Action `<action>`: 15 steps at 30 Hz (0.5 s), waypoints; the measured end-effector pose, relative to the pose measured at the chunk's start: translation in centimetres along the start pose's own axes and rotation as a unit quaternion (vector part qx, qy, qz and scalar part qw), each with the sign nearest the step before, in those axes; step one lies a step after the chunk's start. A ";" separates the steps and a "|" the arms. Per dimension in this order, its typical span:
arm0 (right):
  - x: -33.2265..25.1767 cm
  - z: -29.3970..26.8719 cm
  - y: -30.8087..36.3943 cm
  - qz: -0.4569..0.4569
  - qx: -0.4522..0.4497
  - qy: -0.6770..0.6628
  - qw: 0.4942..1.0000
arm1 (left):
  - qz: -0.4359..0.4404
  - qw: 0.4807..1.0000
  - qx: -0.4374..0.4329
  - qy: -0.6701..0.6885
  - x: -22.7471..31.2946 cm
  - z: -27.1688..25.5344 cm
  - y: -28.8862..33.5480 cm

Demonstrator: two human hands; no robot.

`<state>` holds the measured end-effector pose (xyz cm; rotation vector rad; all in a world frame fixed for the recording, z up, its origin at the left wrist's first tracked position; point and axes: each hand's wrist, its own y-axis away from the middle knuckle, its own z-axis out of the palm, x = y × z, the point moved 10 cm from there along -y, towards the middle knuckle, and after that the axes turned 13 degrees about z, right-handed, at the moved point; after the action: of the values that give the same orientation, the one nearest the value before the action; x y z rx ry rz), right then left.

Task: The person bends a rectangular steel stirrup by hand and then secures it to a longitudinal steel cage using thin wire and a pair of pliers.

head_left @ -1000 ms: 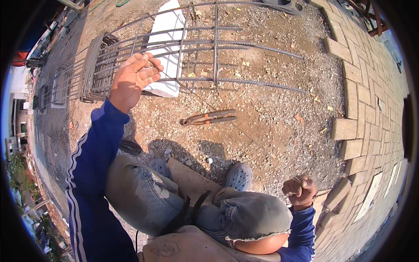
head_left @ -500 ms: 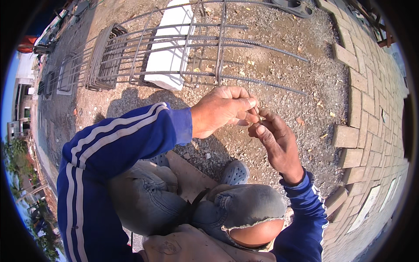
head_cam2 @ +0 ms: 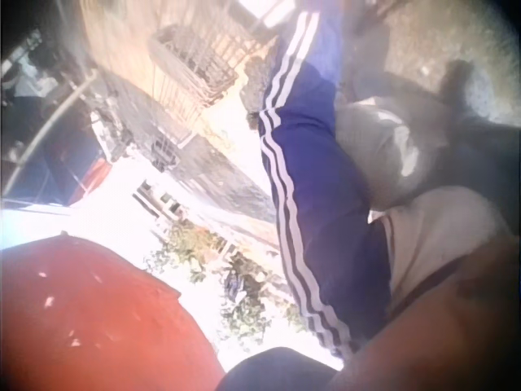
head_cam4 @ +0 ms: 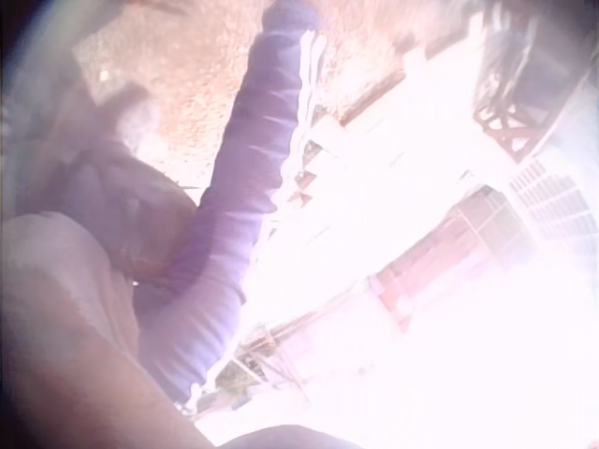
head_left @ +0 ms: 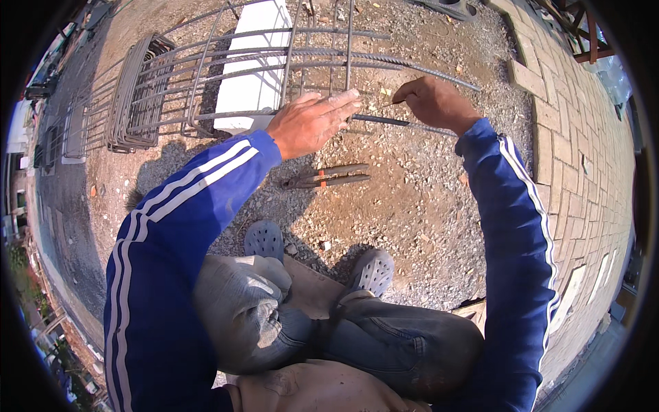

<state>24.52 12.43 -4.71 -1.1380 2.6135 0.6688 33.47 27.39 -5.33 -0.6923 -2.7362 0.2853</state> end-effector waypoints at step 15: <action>-4.4 4.3 -1.3 0.015 -0.088 0.031 0.995 | -0.438 0.678 0.050 0.588 1.6 9.3 5.0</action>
<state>28.52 16.60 -7.30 -1.1872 2.6726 0.9003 31.15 31.44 -14.98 0.4502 -1.4534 -0.2064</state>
